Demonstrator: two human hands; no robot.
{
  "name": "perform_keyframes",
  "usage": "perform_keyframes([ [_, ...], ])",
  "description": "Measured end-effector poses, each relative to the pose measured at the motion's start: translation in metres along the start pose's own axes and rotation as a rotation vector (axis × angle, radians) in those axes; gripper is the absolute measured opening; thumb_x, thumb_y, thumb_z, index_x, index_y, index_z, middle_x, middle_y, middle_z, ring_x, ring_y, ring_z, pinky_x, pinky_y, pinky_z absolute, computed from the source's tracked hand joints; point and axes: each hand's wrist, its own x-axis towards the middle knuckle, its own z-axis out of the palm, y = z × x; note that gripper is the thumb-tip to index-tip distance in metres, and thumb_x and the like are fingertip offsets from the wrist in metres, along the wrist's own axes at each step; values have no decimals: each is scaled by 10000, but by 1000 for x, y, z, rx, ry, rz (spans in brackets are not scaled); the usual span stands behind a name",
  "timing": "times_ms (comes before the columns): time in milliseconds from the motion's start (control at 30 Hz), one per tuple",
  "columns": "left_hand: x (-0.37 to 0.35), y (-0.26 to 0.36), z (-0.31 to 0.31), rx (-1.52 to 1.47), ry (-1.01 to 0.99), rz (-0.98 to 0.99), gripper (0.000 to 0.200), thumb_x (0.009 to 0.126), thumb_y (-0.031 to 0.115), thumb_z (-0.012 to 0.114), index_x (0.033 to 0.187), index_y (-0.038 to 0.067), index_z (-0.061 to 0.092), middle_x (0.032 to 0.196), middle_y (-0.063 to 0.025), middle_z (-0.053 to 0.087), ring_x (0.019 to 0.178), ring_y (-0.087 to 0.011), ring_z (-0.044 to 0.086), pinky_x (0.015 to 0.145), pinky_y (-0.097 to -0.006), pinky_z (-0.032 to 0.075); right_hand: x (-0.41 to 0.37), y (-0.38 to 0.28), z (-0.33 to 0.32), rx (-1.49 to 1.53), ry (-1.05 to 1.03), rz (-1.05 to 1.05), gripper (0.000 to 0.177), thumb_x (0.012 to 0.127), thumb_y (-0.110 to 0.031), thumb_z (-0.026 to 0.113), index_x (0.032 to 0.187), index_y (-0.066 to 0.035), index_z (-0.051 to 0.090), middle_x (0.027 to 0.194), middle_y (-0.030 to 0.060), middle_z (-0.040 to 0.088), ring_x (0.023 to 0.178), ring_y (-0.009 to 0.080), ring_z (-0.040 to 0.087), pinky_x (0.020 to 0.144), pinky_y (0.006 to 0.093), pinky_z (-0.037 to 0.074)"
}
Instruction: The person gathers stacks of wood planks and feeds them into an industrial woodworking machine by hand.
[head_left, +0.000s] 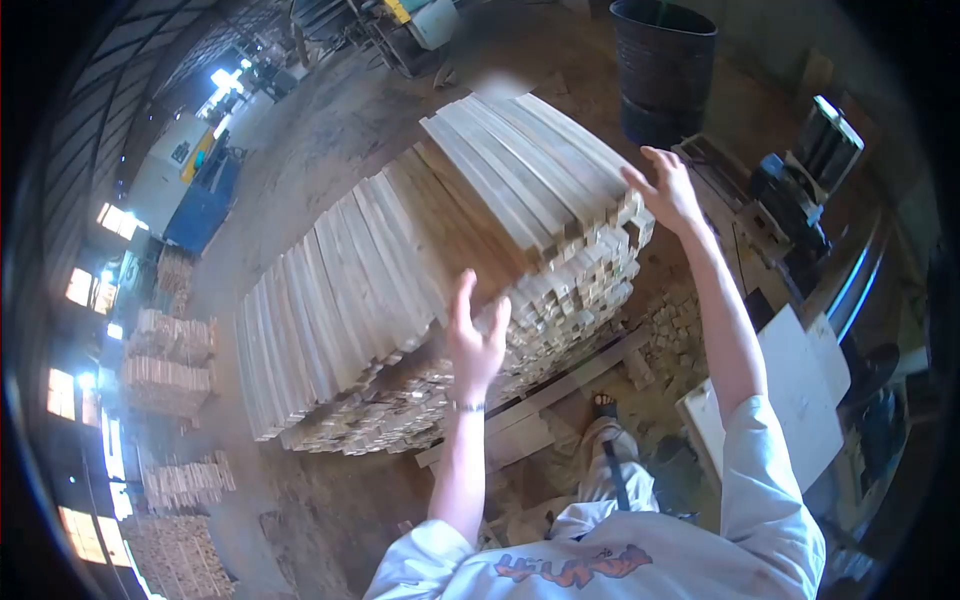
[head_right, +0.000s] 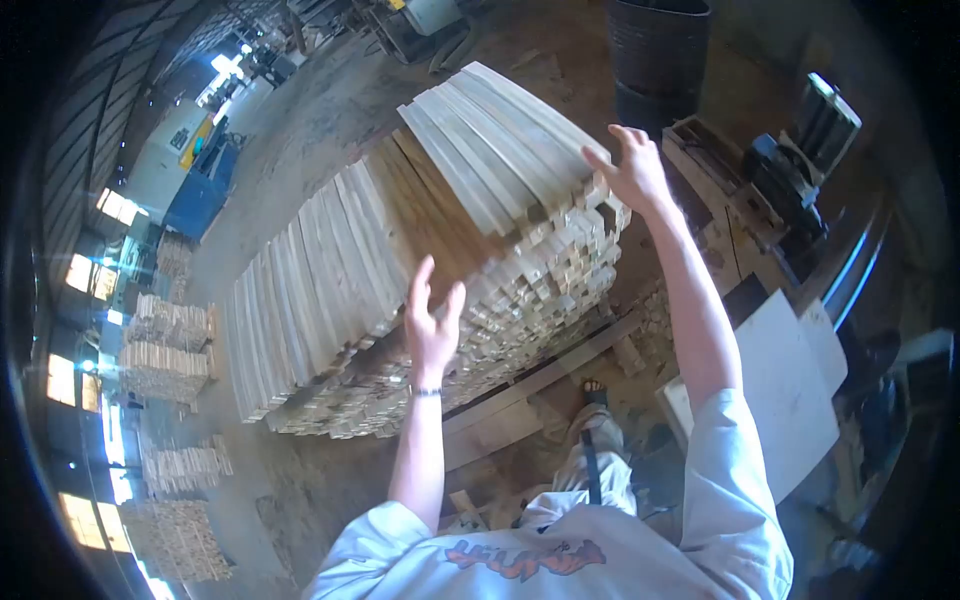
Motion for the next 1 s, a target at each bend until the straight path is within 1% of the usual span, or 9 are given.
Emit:
perform_keyframes([
  [100, 77, -26, 55, -201, 34, -229, 727, 917, 337, 716, 1482, 22, 384, 1539, -205, 387, 1432, -297, 367, 1178, -423, 287, 47, -22, 24, -74, -493, 246, 683, 863, -550, 668, 1242, 15, 606, 1336, 241, 529, 1243, 360, 521, 1049, 423, 446],
  [200, 106, -48, 89, -327, 117, -287, 778, 901, 341, 727, 1485, -20, 362, 1538, -238, 374, 1442, -299, 347, 1182, -411, 277, 32, -39, 43, -193, -256, 179, 624, 854, -545, 672, 1102, 25, 614, 1188, 228, 568, 1177, 373, 546, 999, 432, 469],
  [333, 109, -40, 75, -181, 98, -337, 843, 819, 357, 802, 1472, -8, 414, 1498, -229, 445, 1402, -317, 412, 1176, -437, 295, -15, -68, 56, -282, -79, 93, 776, 751, -537, 777, 1139, 91, 538, 1160, 273, 547, 1155, 390, 534, 978, 454, 466],
  [500, 76, -18, 10, -89, -51, -296, 801, 810, 325, 812, 1462, 33, 450, 1491, -215, 459, 1396, -319, 424, 1172, -453, 311, -63, -104, 22, -94, -400, 134, 876, 715, -501, 826, 1235, 103, 462, 1100, 234, 533, 1096, 376, 543, 903, 428, 501],
  [600, 55, -22, -16, 144, -83, -236, 788, 809, 336, 814, 1449, 36, 466, 1444, -229, 502, 1365, -344, 457, 1144, -487, 345, -79, -111, 1, 113, -582, 172, 954, 691, -489, 849, 1299, 112, 426, 1154, 253, 508, 1148, 393, 511, 953, 445, 471],
  [700, 45, -13, -5, 526, 23, -140, 680, 874, 432, 719, 1394, 40, 523, 1455, -242, 461, 1343, -395, 450, 1071, -543, 398, -90, -115, 17, 11, -329, -10, 1008, 695, -467, 854, 1365, 114, 374, 1247, 283, 461, 1201, 436, 459, 1018, 521, 406],
  [767, 36, -4, 13, 691, 33, -157, 636, 905, 472, 658, 1364, 45, 555, 1489, -237, 413, 1351, -406, 427, 1055, -546, 405, -97, -126, 37, 45, -299, -138, 1008, 773, -550, 755, 1438, 83, 339, 1436, 340, 334, 1339, 549, 299, 1102, 659, 244],
  [867, 42, -5, 15, 733, 63, -39, 563, 892, 416, 651, 1321, 57, 591, 1473, -194, 431, 1304, -397, 449, 1045, -519, 408, -106, -135, 47, -88, -397, -224, 914, 806, -612, 665, 1457, -15, 427, 1538, 300, 254, 1425, 564, 157, 1143, 674, 147],
  [1000, 57, -22, 0, 703, 77, 57, 503, 882, 330, 641, 1279, 22, 619, 1433, -180, 485, 1259, -393, 500, 1029, -476, 437, -107, -128, 49, -84, -375, -261, 894, 799, -560, 686, 1469, -34, 416, 1547, 281, 238, 1431, 561, 137, 1144, 676, 144],
])
